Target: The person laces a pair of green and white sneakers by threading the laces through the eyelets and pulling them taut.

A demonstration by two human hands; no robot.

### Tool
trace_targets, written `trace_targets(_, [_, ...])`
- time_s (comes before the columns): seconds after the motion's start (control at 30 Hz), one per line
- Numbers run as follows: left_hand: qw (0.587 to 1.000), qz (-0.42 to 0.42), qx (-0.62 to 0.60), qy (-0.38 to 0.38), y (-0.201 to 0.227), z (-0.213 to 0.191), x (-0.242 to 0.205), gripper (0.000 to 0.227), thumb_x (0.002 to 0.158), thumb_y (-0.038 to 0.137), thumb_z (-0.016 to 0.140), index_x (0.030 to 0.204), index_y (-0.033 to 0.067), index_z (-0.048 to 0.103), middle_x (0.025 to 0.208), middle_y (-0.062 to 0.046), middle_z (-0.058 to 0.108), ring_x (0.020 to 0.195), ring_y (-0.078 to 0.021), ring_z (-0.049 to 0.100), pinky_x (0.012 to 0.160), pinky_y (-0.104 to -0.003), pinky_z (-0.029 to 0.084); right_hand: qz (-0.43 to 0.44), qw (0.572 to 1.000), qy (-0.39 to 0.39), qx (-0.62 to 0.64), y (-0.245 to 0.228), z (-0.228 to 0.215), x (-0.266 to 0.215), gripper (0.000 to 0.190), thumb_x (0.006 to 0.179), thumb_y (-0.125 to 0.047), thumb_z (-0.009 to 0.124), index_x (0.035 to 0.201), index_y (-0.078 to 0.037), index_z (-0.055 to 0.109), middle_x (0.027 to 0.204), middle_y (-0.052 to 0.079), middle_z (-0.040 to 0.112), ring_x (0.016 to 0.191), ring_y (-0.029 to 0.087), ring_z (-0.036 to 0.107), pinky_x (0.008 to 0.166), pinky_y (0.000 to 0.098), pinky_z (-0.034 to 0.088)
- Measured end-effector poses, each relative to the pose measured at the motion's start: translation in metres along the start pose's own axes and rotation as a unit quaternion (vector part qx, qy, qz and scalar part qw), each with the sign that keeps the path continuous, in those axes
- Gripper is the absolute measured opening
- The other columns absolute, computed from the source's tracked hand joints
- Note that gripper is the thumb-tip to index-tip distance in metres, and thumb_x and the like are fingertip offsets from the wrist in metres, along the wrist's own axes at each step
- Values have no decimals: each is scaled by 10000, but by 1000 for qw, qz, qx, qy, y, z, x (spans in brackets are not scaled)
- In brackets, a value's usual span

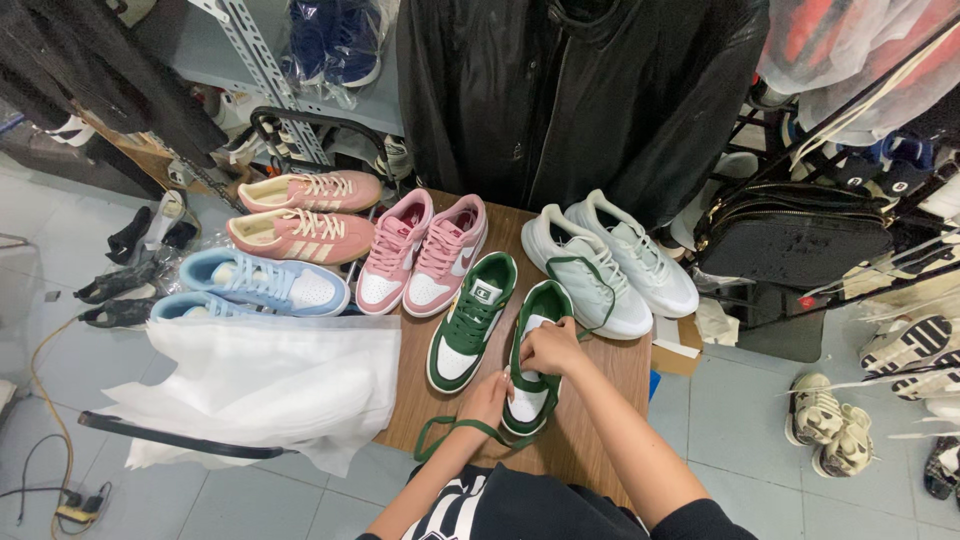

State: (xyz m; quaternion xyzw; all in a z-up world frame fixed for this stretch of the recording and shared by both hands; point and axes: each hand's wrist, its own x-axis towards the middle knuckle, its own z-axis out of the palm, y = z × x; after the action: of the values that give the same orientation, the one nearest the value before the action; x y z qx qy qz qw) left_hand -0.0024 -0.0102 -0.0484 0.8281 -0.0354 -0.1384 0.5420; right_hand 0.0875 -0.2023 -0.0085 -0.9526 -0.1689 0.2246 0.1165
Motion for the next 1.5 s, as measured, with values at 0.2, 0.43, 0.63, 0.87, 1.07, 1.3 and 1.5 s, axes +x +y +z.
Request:
trace_targets(0.2, [992, -28, 121, 4, 2, 3, 6, 464, 1027, 435, 469, 787, 87, 659, 753, -140, 680, 761, -355, 672, 706, -465, 491, 16, 996, -71, -55, 5, 6, 15, 176, 686, -406, 827, 849, -340, 821, 903, -78, 754, 1129, 177, 590, 1007, 525, 274])
trace_targets(0.43, [996, -44, -71, 4, -9, 4, 10, 433, 976, 408, 641, 759, 37, 692, 719, -150, 697, 679, -348, 673, 646, -413, 518, 41, 987, -147, -57, 12, 6, 30, 213, 690, -394, 824, 903, -383, 821, 955, -92, 763, 1148, 189, 609, 1016, 543, 281])
trace_targets(0.63, [996, 5, 32, 78, -5, -2, 13, 340, 829, 394, 806, 803, 62, 736, 680, -142, 694, 626, -327, 683, 590, -411, 519, 94, 975, -183, -86, 4, 7, 43, 207, 723, -455, 830, 906, -358, 822, 1036, -49, 753, 1163, 235, 614, 1065, 607, 261])
trace_targets(0.87, [967, 151, 182, 92, 18, -19, 20, 555, 799, 375, 836, 1197, 126, 539, 1016, -93, 638, 849, -307, 676, 665, -427, 540, 104, 968, -198, -112, 4, 9, 52, 338, 765, -477, 806, 1045, -287, 798, 1179, 6, 726, 1234, 273, 603, 1104, 662, 260])
trace_targets(1.07, [919, 277, 279, -12, 28, -40, 36, 547, 820, 351, 787, 1297, 194, 570, 1069, -100, 525, 960, -286, 635, 666, -401, 557, 117, 963, -201, -133, 3, 13, 57, 558, 779, -513, 817, 1231, -201, 721, 1334, 57, 670, 1336, 294, 560, 1140, 681, 234])
trace_targets(1.3, [868, 309, 384, -54, 24, -41, 48, 490, 848, 422, 752, 1268, 230, 590, 1064, -115, 532, 972, -299, 626, 631, -398, 570, 133, 959, -228, -103, 3, 8, 59, 552, 792, -468, 814, 1246, -169, 718, 1349, 88, 668, 1338, 303, 564, 1149, 712, 219])
trace_targets(1.5, [837, 342, 423, -57, 15, -32, 69, 587, 806, 525, 747, 1172, 107, 557, 1048, -122, 539, 965, -318, 639, 588, -408, 573, 172, 958, -197, -120, -18, -1, 48, 453, 799, -387, 816, 1213, -215, 757, 1304, 59, 707, 1316, 276, 593, 1173, 619, 221])
